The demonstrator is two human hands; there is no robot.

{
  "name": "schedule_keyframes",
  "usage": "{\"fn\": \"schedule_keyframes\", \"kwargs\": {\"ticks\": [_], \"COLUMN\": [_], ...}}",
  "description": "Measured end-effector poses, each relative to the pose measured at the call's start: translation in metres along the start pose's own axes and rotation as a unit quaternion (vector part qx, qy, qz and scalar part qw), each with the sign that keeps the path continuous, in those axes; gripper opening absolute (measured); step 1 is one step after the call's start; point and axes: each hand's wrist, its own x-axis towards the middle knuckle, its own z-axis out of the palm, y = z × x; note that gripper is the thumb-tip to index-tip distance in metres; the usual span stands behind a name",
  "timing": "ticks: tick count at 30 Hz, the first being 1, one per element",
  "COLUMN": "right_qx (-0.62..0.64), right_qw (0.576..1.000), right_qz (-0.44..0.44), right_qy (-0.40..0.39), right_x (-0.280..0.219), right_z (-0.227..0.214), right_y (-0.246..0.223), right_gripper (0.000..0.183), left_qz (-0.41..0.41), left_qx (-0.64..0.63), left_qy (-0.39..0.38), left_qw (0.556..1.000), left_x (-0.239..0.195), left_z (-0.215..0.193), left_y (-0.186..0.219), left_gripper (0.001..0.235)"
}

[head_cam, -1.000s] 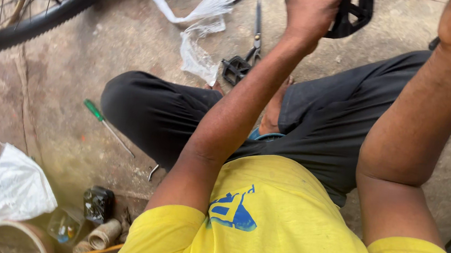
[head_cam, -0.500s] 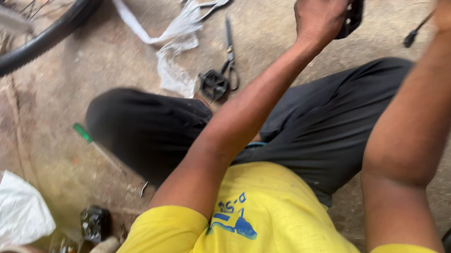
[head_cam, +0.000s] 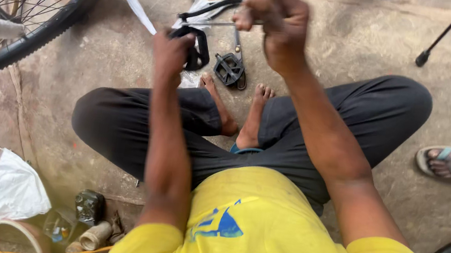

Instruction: The person sits on the ground and uses a wrench to tighten a bicycle pedal. They then remove the pedal from the crank arm, inspect it, and attempt to reattach it to the bicycle.

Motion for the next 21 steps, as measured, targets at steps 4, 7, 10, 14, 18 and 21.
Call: {"fn": "schedule_keyframes", "kwargs": {"ticks": [4, 7, 10, 14, 18, 21], "right_qx": [0.02, -0.073, -0.205, -0.305, -0.332, -0.221], "right_qw": [0.995, 0.992, 0.974, 0.944, 0.938, 0.974], "right_qz": [-0.1, -0.098, -0.043, 0.042, 0.069, 0.054], "right_qy": [0.008, 0.039, 0.09, 0.117, 0.065, 0.022], "right_x": [-0.003, -0.009, -0.024, -0.024, -0.037, -0.033], "right_z": [-0.04, -0.075, -0.105, -0.126, -0.081, -0.023], "right_y": [-0.1, -0.167, -0.166, -0.068, 0.025, 0.029], "right_gripper": [0.021, 0.017, 0.014, 0.011, 0.01, 0.01], "left_qz": [0.092, 0.095, 0.099, 0.321, 0.098, 0.039], "left_qx": [-0.186, -0.256, -0.193, 0.08, 0.175, 0.109], "left_qy": [-0.148, -0.267, -0.25, -0.023, -0.042, -0.018], "left_qw": [0.967, 0.924, 0.944, 0.943, 0.979, 0.993], "left_x": [-0.106, -0.128, -0.11, -0.019, 0.087, 0.089], "left_z": [0.025, 0.103, 0.23, 0.339, 0.225, 0.107], "left_y": [0.071, 0.081, 0.046, -0.018, -0.076, -0.07], "left_gripper": [0.043, 0.048, 0.049, 0.03, 0.024, 0.033]}}
